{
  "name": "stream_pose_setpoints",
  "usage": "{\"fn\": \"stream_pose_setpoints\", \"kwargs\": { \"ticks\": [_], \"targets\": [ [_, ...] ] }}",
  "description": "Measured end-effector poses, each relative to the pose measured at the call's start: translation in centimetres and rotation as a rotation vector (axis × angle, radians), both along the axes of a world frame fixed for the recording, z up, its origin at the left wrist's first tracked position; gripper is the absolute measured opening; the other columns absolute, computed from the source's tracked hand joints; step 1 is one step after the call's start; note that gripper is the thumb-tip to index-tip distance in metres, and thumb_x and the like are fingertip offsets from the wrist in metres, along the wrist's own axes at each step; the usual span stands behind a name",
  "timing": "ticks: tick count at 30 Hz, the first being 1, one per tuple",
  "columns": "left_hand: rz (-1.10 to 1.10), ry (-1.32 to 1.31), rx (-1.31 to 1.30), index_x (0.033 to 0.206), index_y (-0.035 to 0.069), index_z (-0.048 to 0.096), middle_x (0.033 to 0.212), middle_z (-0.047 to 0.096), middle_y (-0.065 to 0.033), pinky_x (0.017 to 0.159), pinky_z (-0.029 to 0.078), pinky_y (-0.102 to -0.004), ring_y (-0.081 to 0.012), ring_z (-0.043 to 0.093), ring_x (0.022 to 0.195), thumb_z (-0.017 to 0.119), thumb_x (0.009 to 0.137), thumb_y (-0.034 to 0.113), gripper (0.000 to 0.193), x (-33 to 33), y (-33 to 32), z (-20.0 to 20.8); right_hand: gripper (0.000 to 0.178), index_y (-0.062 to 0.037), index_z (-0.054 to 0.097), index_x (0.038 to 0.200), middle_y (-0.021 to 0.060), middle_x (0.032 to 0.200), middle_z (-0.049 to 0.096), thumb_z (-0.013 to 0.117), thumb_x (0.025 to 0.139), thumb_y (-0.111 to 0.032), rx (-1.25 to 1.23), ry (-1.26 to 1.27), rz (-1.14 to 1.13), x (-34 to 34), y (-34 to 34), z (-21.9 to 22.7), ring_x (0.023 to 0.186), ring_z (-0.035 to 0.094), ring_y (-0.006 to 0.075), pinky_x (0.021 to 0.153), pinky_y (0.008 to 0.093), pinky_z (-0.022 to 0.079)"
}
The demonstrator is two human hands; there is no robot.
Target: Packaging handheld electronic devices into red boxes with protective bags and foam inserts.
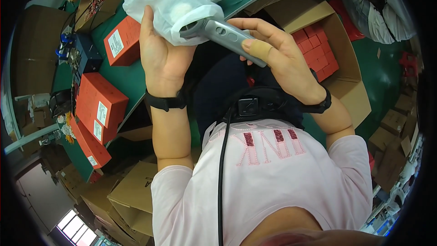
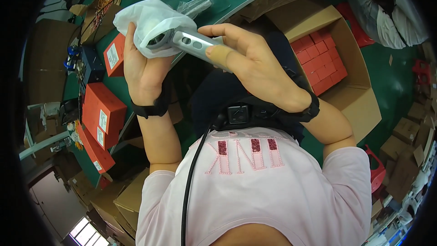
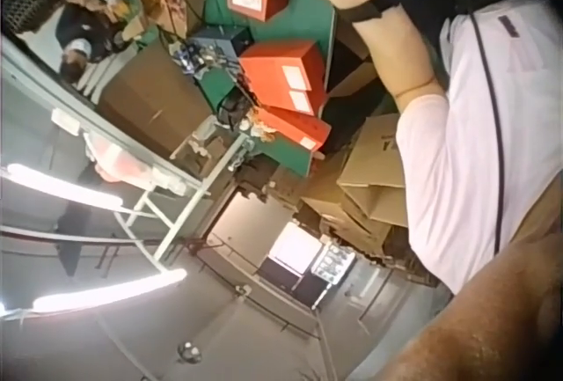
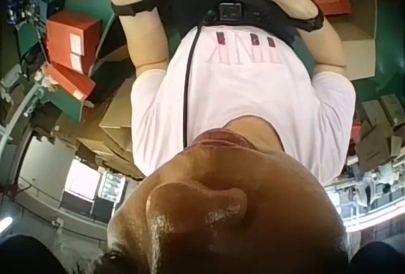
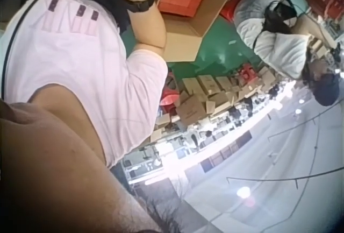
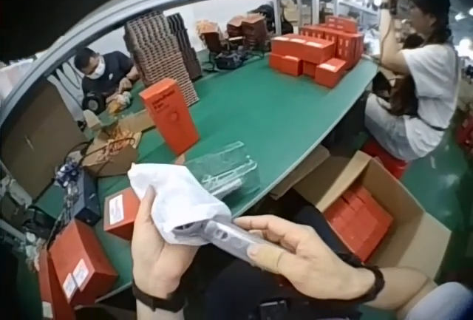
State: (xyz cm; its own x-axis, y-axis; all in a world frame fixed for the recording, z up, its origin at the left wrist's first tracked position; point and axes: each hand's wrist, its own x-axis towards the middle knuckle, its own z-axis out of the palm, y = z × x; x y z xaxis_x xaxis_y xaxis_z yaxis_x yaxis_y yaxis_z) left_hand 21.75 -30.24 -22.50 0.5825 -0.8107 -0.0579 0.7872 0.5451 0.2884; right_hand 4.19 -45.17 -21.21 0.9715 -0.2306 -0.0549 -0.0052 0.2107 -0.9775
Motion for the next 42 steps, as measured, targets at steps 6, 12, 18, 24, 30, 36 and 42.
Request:
{"fn": "stream_pose_setpoints", "kwargs": {
  "ticks": [6, 12, 18, 24, 30, 36, 42],
  "targets": [
    [-0.027, -0.017, 0.018, 0.141, 0.008, 0.05, 0.138, 0.058, -0.0124, 0.112, 0.039, -0.0531, -0.0328, 0.054, 0.128, 0.049, 0.104, 0.038, 0.047, 0.5, 1.0, 0.1, 0.052, -0.0002, 0.047, 0.144, 0.0111, 0.122, 0.064, 0.056, 0.095, -0.015, 0.016, -0.02, -0.015, -0.7, 0.3, 0.1, 0.104, 0.059, 0.0133, 0.094, 0.028, 0.045],
    [0.023, 0.053, -0.015, 0.14, 0.007, 0.051, 0.136, 0.06, -0.0123, 0.111, 0.041, -0.0511, -0.0316, 0.056, 0.125, 0.053, 0.103, 0.037, 0.047, -0.4, 0.3, 1.5, 0.056, 0.002, 0.043, 0.145, 0.0136, 0.123, 0.064, 0.057, 0.093, -0.015, 0.076, 0.004, -0.035, -1.0, 0.3, 0.7, 0.107, 0.059, 0.015, 0.096, 0.0287, 0.045],
    [0.113, -0.101, 0.062, 0.136, 0.006, 0.053, 0.131, 0.064, -0.009, 0.107, 0.046, -0.0461, -0.0273, 0.06, 0.122, 0.049, 0.105, 0.038, 0.045, -1.5, -0.7, 2.2, 0.049, 0.0026, 0.048, 0.139, 0.0135, 0.115, 0.065, 0.056, 0.096, -0.02, 0.073, 0.01, -0.057, -1.0, 0.2, 1.0, 0.098, 0.061, 0.0164, 0.088, 0.0287, 0.047],
    [0.35, -0.599, 0.627, 0.12, -0.003, 0.058, 0.114, 0.067, -0.0108, 0.092, 0.05, -0.0319, -0.0171, 0.063, 0.102, 0.085, 0.08, 0.014, 0.051, -7.8, -4.4, 1.5, 0.045, -0.001, 0.052, 0.136, 0.0105, 0.114, 0.065, 0.041, 0.106, -0.034, 0.633, -0.15, 0.008, 0.3, -0.5, -1.5, 0.09, 0.061, 0.0199, 0.078, 0.0319, 0.048],
    [0.041, -0.569, 0.261, 0.127, 0.0, 0.06, 0.121, 0.067, -0.0109, 0.101, 0.046, -0.0372, -0.019, 0.063, 0.111, 0.074, 0.091, 0.017, 0.042, -7.1, -4.1, 1.5, 0.047, -0.0102, 0.056, 0.133, 0.004, 0.108, 0.067, 0.035, 0.106, -0.043, 0.511, -0.068, -0.204, -0.1, -3.0, -2.0, 0.068, 0.058, 0.0134, 0.044, 0.0253, 0.038],
    [0.038, -0.004, 0.087, 0.128, 0.008, 0.056, 0.127, 0.062, -0.0077, 0.107, 0.042, -0.049, -0.0256, 0.055, 0.124, 0.067, 0.096, 0.032, 0.042, -6.2, -5.9, 1.8, 0.068, -0.0102, 0.03, 0.152, 0.016, 0.107, 0.068, 0.031, 0.105, -0.059, -0.104, -0.163, -0.113, 0.1, -2.9, 0.8, 0.06, 0.062, 0.0169, 0.045, 0.0255, 0.048],
    [0.308, -0.02, 0.206, 0.132, 0.006, 0.052, 0.131, 0.059, -0.008, 0.11, 0.045, -0.0477, -0.0271, 0.057, 0.124, 0.069, 0.094, 0.019, 0.044, -4.1, -5.2, 2.1, 0.1, -0.0092, 0.023, 0.158, 0.0275, 0.151, 0.043, 0.081, 0.081, -0.035, -1.301, -0.59, -0.602, -0.7, -4.8, 3.8, 0.095, 0.069, 0.0234, 0.074, 0.0284, 0.058]
  ]
}}
